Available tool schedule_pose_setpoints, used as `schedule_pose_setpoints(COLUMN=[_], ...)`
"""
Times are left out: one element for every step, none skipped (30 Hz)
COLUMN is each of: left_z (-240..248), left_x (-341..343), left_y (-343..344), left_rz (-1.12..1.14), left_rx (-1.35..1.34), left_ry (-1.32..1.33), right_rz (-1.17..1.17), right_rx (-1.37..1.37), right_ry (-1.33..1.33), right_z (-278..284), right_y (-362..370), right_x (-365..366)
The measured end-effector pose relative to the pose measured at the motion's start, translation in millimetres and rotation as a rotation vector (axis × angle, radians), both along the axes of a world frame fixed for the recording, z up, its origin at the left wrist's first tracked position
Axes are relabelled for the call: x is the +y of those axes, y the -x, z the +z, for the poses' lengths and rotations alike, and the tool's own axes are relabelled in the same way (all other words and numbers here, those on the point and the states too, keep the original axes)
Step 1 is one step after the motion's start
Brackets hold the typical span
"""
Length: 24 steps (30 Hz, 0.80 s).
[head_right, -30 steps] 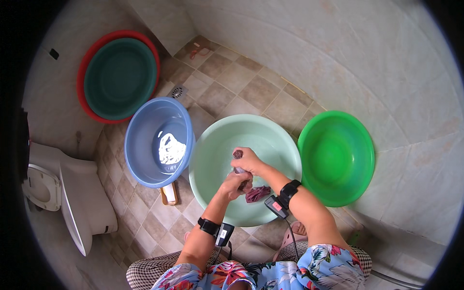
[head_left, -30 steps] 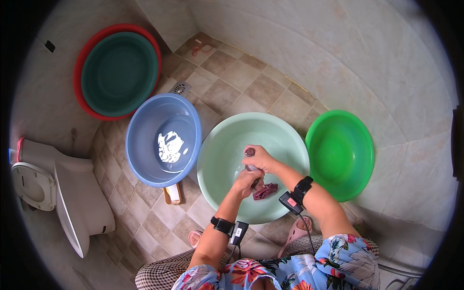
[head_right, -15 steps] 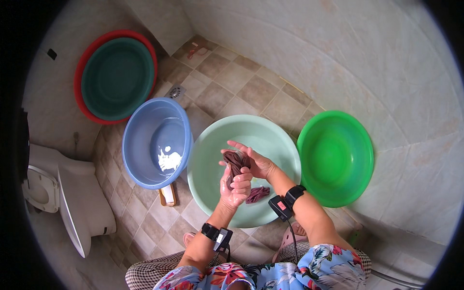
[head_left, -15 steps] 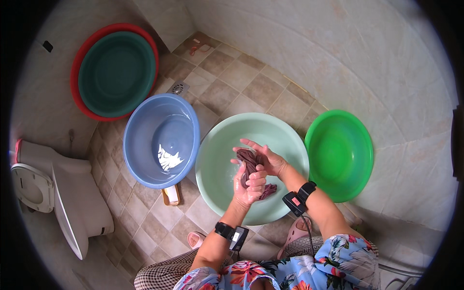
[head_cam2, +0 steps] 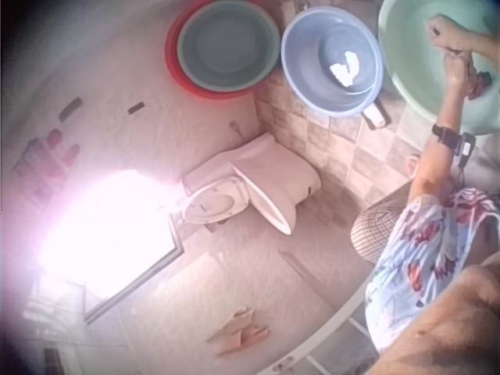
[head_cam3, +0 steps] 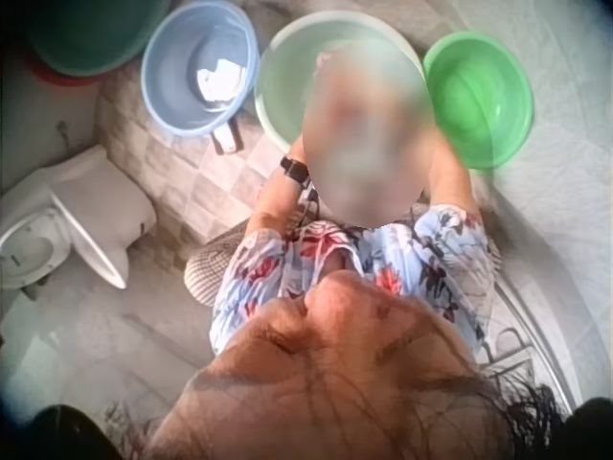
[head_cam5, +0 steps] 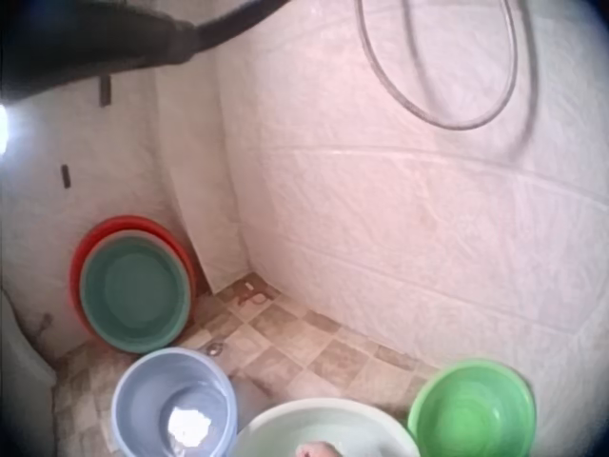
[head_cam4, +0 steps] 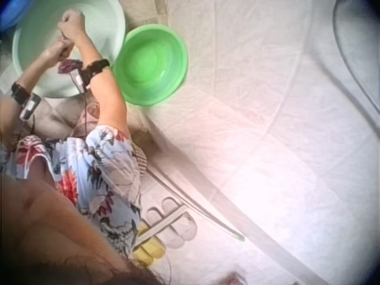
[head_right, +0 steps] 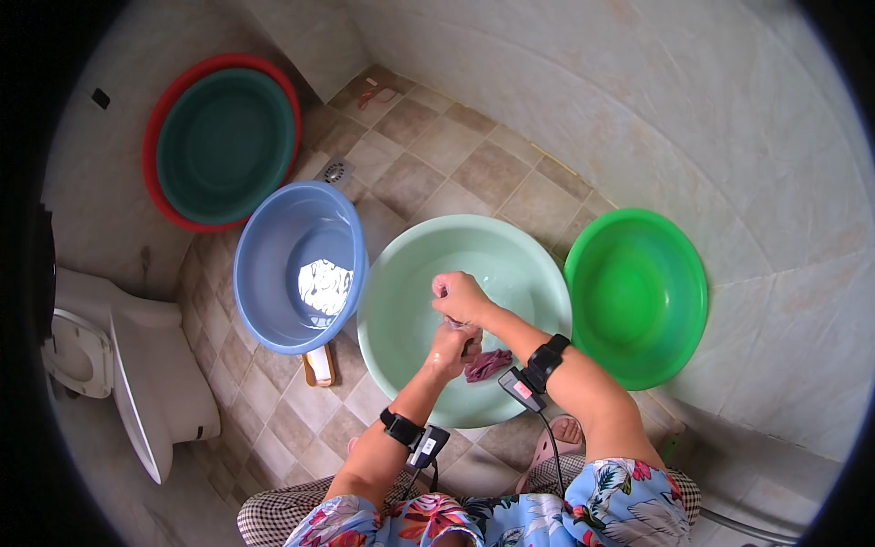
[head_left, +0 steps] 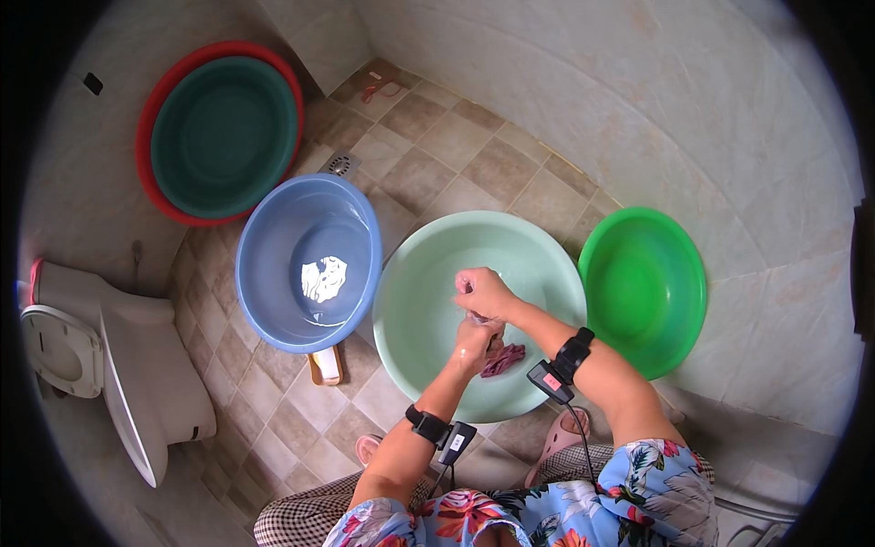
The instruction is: The person fills a blue basin with water from a faucet, sits on the bathroom floor, and washes several garments by hand in a green basin before rinsing them.
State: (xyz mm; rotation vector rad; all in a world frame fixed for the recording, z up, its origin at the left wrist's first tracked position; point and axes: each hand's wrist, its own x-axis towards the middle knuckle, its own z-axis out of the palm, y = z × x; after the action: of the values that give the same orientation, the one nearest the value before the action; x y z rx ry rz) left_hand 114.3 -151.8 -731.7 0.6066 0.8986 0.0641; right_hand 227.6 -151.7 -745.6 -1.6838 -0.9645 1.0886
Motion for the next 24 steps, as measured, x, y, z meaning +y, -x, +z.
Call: schedule_pose_setpoints(left_z=[-6,-18,-38,-61,-71,-67,-56,-46,-32,-20,-14,-14,3,10,16,25,34,29,18,7,-5,-15,-25,-29], left_x=[-4,-8,-12,-15,-16,-14,-9,-3,7,19,31,43,50,54,58,59,57,58,58,56,54,53,52,52], left_y=[0,1,3,6,5,3,5,8,10,13,20,31,36,39,45,45,40,42,41,42,43,49,52,53], left_rz=[0.030,0.051,0.036,0.025,0.009,0.025,0.043,0.060,0.078,0.095,0.111,0.086,0.103,0.195,0.291,0.404,0.548,0.633,0.712,0.711,0.706,0.705,0.652,0.594], left_rx=[0.050,0.084,0.140,0.198,0.251,0.209,0.167,0.124,0.094,0.062,0.031,0.033,-0.041,-0.118,-0.190,-0.383,-0.462,-0.425,-0.393,-0.310,-0.227,-0.136,-0.071,-0.007], left_ry=[-0.055,-0.164,-0.263,-0.363,-0.463,-0.368,-0.275,-0.183,-0.164,-0.143,-0.121,-0.112,-0.114,-0.087,-0.066,-0.077,-0.186,-0.237,-0.281,-0.245,-0.205,-0.169,-0.123,-0.078], right_rz=[0.005,0.011,0.017,0.004,-0.014,-0.030,-0.011,0.008,0.028,0.096,0.163,0.237,0.265,0.295,0.329,0.234,0.169,0.087,-0.003,-0.056,-0.112,-0.087,-0.099,-0.091], right_rx=[-0.097,-0.193,-0.293,-0.308,-0.326,-0.341,-0.247,-0.153,-0.059,-0.030,-0.001,0.025,0.003,-0.018,-0.034,-0.019,0.018,0.116,0.208,0.269,0.330,0.341,0.180,0.129], right_ry=[0.002,0.004,0.008,0.008,0.010,0.010,0.009,0.010,0.011,0.008,0.006,0.002,-0.003,-0.008,-0.019,-0.087,-0.080,-0.140,-0.194,-0.221,-0.245,-0.307,-0.257,-0.289], right_z=[-5,-10,-15,-20,-25,-27,-21,-15,-3,14,31,49,59,66,72,77,82,82,78,73,67,77,86,85], right_y=[5,11,16,21,24,24,21,15,11,11,9,6,2,1,4,9,13,23,30,38,46,59,67,67], right_x=[0,0,0,-1,-3,-3,-2,-2,-1,2,5,11,19,29,41,53,62,76,89,102,112,120,118,118])
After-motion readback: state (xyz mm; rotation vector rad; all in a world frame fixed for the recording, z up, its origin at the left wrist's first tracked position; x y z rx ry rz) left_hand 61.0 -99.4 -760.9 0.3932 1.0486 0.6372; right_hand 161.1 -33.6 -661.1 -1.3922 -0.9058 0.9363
